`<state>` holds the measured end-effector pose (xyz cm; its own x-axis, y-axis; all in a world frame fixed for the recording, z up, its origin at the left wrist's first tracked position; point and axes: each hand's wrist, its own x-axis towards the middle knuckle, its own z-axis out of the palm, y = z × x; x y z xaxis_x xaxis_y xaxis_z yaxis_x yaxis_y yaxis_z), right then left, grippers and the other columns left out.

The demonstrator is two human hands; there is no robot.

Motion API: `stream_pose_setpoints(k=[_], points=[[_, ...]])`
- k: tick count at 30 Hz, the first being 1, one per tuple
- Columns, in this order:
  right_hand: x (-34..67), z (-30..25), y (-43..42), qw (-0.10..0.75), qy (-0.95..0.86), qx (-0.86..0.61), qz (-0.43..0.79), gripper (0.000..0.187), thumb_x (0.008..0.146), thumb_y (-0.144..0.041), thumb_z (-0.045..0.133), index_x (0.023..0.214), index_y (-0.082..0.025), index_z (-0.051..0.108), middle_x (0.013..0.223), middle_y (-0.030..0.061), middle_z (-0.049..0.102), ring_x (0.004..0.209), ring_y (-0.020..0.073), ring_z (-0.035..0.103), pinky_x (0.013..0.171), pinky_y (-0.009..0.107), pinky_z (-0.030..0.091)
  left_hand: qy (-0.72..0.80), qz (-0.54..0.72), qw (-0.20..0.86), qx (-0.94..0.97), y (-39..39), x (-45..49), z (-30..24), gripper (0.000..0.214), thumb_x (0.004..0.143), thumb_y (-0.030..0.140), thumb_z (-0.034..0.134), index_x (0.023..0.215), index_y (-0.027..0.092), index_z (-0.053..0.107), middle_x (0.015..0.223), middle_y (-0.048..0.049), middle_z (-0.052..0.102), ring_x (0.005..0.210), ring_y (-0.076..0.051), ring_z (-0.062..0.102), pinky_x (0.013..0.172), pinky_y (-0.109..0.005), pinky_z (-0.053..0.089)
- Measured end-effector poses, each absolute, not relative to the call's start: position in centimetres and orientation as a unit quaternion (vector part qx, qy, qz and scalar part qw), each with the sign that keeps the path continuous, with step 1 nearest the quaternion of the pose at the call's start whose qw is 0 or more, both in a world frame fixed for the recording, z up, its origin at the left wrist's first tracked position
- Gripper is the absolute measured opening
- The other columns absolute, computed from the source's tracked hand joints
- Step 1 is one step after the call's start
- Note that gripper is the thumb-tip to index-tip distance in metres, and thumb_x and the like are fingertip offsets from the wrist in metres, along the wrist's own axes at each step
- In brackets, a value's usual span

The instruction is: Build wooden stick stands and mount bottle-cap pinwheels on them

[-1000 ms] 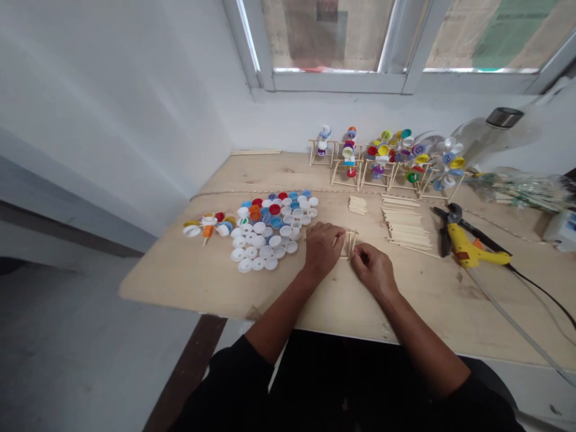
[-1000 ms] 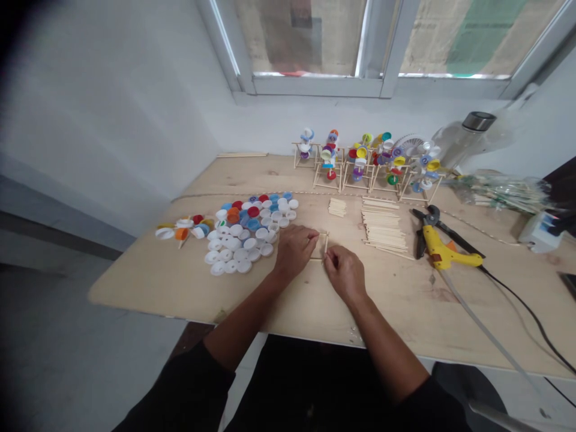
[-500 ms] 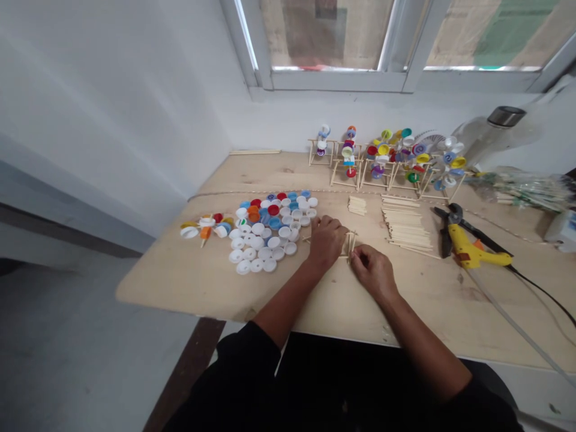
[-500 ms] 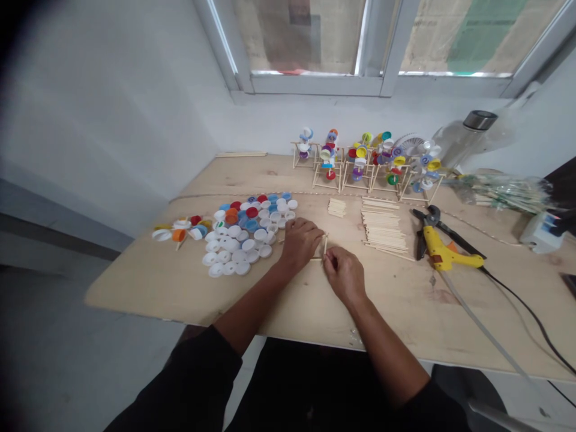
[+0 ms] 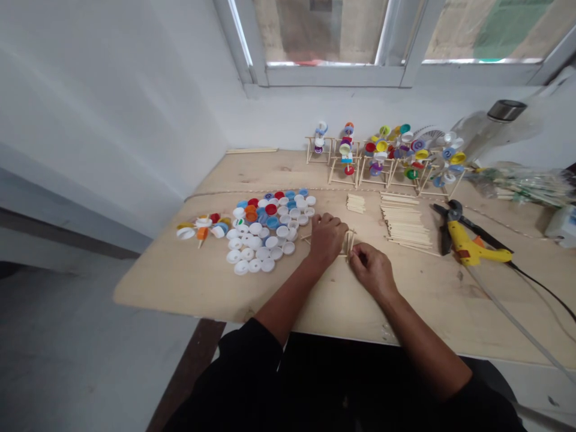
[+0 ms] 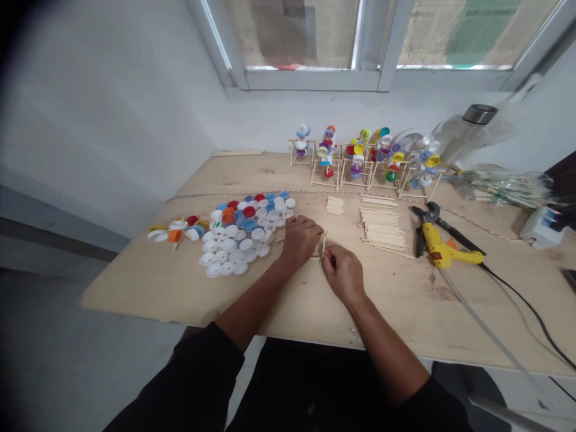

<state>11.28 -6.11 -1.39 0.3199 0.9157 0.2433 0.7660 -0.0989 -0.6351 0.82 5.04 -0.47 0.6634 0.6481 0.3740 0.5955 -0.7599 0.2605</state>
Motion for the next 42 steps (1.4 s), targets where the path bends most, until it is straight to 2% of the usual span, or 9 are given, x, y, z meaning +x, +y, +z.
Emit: stream_pose_setpoints(k=[6, 30, 37, 42], points=[[11.3, -1.5, -6.0, 0.345, -0.576, -0.733, 0.106, 0.016, 0.080, -0.029, 0.050, 0.073, -0.021, 0.061, 0.065, 0.0012, 0.063, 0.060, 0.0150, 0.054, 0.057, 0.025, 0.036, 0.340, 0.223, 0.057, 0.912, 5.1, 0.8, -0.5, 0.020, 0.088, 0.022, 0.053, 0.073, 0.021, 0.066, 0.082, -0.0074, 0.068, 0.090, -0.024, 0.050, 0.085, -0.046, 0.028], [11.3, -1.3, -6.1, 0.348, -0.572, -0.732, 0.125, 0.016, 0.081, -0.029, 0.050, 0.073, -0.021, 0.061, 0.064, 0.0009, 0.063, 0.059, 0.0149, 0.054, 0.058, 0.025, 0.036, 0.336, 0.229, 0.057, 0.912, 5.0, 1.0, -0.6, 0.019, 0.086, 0.019, 0.054, 0.072, 0.021, 0.066, 0.079, -0.0081, 0.067, 0.090, -0.026, 0.051, 0.085, -0.047, 0.028], [11.3, -1.4, -6.1, 0.351, -0.576, -0.729, 0.118, 0.020, 0.082, -0.032, 0.048, 0.072, -0.020, 0.061, 0.063, 0.0004, 0.061, 0.057, 0.0140, 0.053, 0.056, 0.024, 0.036, 0.344, 0.244, 0.063, 0.905, 4.5, 0.2, 0.1, 0.015, 0.087, 0.020, 0.053, 0.086, 0.022, 0.068, 0.090, -0.0046, 0.069, 0.096, -0.024, 0.052, 0.087, -0.046, 0.030], [11.3, -1.5, -6.2, 0.361, -0.573, -0.727, 0.113, 0.022, 0.082, -0.035, 0.048, 0.071, -0.020, 0.061, 0.061, 0.0001, 0.061, 0.056, 0.0138, 0.052, 0.054, 0.023, 0.036, 0.359, 0.254, 0.075, 0.895, 3.2, -1.4, 0.8, 0.017, 0.088, 0.021, 0.051, 0.085, 0.023, 0.068, 0.093, -0.0032, 0.070, 0.097, -0.023, 0.052, 0.089, -0.045, 0.030]])
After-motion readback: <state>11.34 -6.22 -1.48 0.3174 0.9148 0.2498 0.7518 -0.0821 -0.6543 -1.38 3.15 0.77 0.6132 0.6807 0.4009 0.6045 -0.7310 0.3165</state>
